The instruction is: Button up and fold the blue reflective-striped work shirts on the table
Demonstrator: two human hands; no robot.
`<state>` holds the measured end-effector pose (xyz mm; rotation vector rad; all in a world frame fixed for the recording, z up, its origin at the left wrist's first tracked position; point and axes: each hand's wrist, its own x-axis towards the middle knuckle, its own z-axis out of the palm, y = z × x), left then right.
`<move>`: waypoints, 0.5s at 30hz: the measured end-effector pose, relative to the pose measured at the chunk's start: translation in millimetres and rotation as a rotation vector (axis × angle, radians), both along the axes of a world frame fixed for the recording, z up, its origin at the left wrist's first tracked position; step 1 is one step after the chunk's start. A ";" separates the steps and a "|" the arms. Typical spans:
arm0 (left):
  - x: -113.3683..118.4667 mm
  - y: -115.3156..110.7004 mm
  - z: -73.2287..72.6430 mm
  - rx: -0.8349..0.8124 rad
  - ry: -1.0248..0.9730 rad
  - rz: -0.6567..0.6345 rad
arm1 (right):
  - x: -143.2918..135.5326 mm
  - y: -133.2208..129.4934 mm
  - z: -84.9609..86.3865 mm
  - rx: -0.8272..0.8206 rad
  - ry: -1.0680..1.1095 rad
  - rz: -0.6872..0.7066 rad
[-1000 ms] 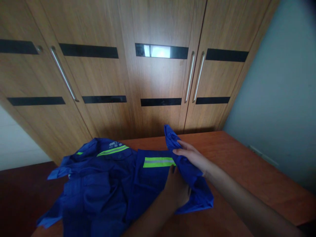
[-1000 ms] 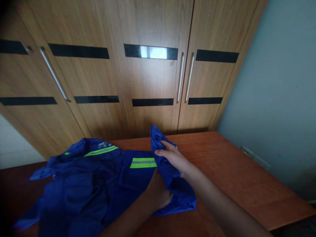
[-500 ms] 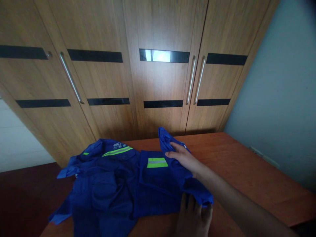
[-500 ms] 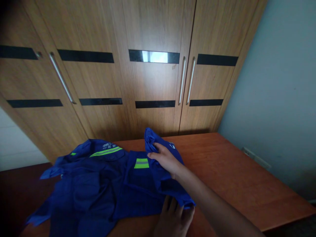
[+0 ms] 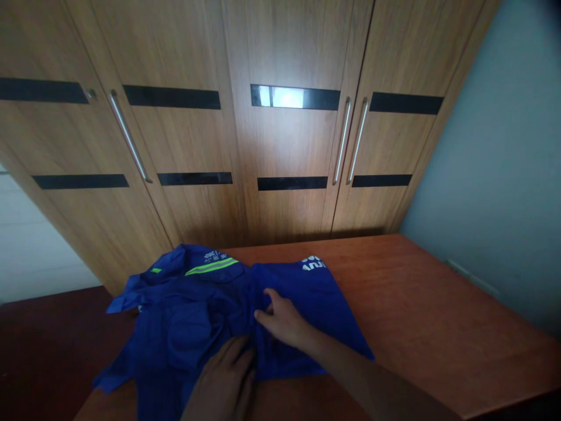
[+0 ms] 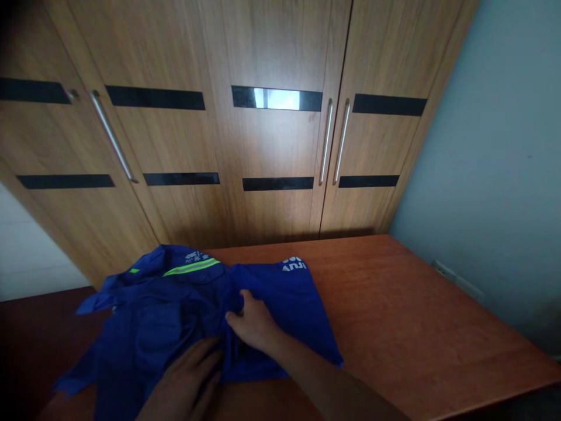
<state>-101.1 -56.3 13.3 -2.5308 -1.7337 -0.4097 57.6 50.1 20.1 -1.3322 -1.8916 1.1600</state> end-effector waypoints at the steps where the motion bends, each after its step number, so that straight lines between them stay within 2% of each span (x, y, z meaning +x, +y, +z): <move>1: -3.1 1.1 -1.6 -0.038 -0.022 0.002 | -3.7 -3.4 -5.2 -0.007 -0.027 0.011; 3: -5.1 3.8 -5.5 -0.088 -0.059 0.014 | -6.1 -11.2 -9.8 -0.006 -0.021 0.028; 5: -4.0 6.9 -4.6 -0.097 -0.092 0.062 | -0.7 -19.7 -6.7 0.038 -0.014 0.048; 7: -1.2 9.8 4.1 -0.092 -0.119 0.140 | 12.6 -27.3 1.4 0.132 -0.039 0.102; 10: 6.7 13.6 27.5 -0.059 -0.118 0.295 | 44.1 -33.5 14.6 0.329 -0.151 0.139; 12: 15.8 17.1 43.2 -0.013 -0.102 0.330 | 67.1 -33.2 18.7 0.459 -0.290 0.033; 15: 36.2 28.6 57.2 0.058 -0.091 0.205 | 93.1 -29.2 13.6 0.606 -0.534 -0.188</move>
